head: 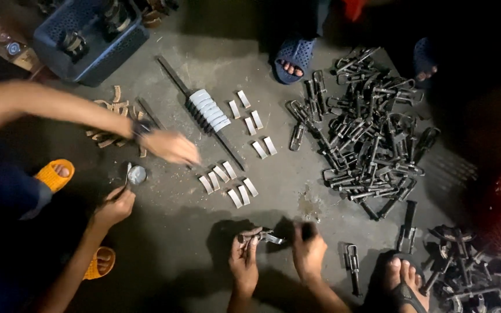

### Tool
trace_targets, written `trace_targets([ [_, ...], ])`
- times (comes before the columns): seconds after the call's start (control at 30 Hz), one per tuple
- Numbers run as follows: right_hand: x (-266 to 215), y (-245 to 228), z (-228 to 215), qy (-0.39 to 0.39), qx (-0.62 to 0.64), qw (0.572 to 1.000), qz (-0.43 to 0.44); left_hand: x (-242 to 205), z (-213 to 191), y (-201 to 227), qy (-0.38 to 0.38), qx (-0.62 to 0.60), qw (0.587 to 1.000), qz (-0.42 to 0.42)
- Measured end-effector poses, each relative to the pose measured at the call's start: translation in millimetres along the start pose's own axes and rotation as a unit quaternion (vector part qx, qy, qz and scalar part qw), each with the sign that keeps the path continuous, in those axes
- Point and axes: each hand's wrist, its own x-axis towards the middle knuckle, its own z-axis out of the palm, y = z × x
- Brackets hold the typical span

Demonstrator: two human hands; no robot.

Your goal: The person assembles motorcycle engine connecting rods and sorts mechanical components.

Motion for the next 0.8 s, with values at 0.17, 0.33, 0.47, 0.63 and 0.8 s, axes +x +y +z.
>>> trace_targets([
  [0.17, 37, -36, 38, -0.062, -0.054, 0.972, -0.221, -4, -5, -14, 0.009, 0.041, 0.999, -0.005],
  [0.33, 51, -68, 63, -0.176, -0.180, 0.923, -0.291, -5, -6, -6, 0.025, 0.042, 0.999, 0.020],
  [0.47, 82, -39, 92, -0.116, -0.241, 0.902, -0.338, -5, -9, -19, 0.005, 0.035, 0.998, 0.043],
  [0.63, 54, -67, 52, -0.198, -0.078, 0.950, -0.230, -7, -12, -42, 0.048, 0.041, 0.998, 0.029],
  [0.8, 59, 24, -8, -0.340, 0.163, 0.926, 0.018, 3, 1, -10, 0.036, 0.059, 0.997, -0.020],
])
